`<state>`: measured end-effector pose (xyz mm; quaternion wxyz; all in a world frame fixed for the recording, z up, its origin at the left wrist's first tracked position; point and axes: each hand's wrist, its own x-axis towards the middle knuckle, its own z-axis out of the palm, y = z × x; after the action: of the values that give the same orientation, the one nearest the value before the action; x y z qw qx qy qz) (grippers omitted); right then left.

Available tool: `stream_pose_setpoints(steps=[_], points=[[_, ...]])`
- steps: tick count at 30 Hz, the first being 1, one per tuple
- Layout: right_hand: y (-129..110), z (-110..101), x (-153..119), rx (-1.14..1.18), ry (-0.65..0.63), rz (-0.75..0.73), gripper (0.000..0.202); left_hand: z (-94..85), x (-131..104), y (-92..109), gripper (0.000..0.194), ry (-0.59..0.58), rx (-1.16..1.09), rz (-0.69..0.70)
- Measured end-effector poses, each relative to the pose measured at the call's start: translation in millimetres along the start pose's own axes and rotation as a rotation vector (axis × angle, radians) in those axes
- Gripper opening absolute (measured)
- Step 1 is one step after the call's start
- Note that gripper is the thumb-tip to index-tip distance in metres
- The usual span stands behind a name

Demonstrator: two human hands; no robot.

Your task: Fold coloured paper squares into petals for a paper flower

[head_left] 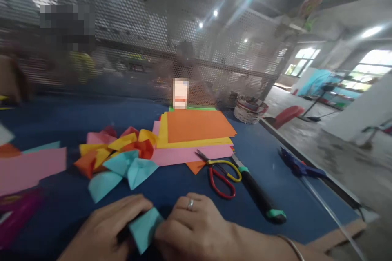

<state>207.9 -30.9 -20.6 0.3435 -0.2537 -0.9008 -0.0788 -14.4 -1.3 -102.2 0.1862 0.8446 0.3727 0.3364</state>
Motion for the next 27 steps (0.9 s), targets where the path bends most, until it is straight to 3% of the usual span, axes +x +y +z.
stream_pose_setpoints(steps=[1, 3, 5, 9, 12, 16, 19, 23, 27], points=[[1.3, -3.5, 3.3, 0.0, -0.048, 0.033, 0.021, -14.1, 13.1, 16.0, 0.019, -0.081, -0.015, -0.011], [8.7, -11.0, 10.4, 0.017, -0.148, 0.143, 0.014, -34.6, 33.0, 39.9, 0.022, -0.086, -0.012, -0.073], [20.0, -19.6, 17.4, -0.013, -0.225, 0.287, 0.011, -46.2, 43.3, 50.6, 0.015, -0.079, 0.007, -0.16], [38.0, -44.7, 16.0, -0.146, -0.415, 0.518, 0.013, -53.9, 43.6, 49.1, 0.012, -0.043, 0.004, -0.22], [41.1, -72.7, -10.8, -0.337, -0.531, 0.696, 0.012, -53.2, 39.7, 45.4, 0.014, -0.027, 0.005, -0.216], [37.5, -107.2, -70.4, -0.634, -0.498, 0.935, 0.021, -48.2, 36.0, 43.0, 0.016, -0.021, -0.009, -0.197], [34.2, -116.8, -106.7, -0.642, -0.471, 1.052, 0.035, -43.1, 33.8, 42.5, 0.015, -0.038, -0.031, -0.168], [33.3, -113.5, -121.0, -0.578, -0.471, 1.059, 0.036, -38.5, 33.1, 42.8, 0.016, -0.005, -0.018, -0.194], [45.3, -120.5, -119.8, -0.793, -0.423, 0.998, 0.039, -37.7, 35.0, 42.4, 0.018, -0.031, -0.03, -0.224]])
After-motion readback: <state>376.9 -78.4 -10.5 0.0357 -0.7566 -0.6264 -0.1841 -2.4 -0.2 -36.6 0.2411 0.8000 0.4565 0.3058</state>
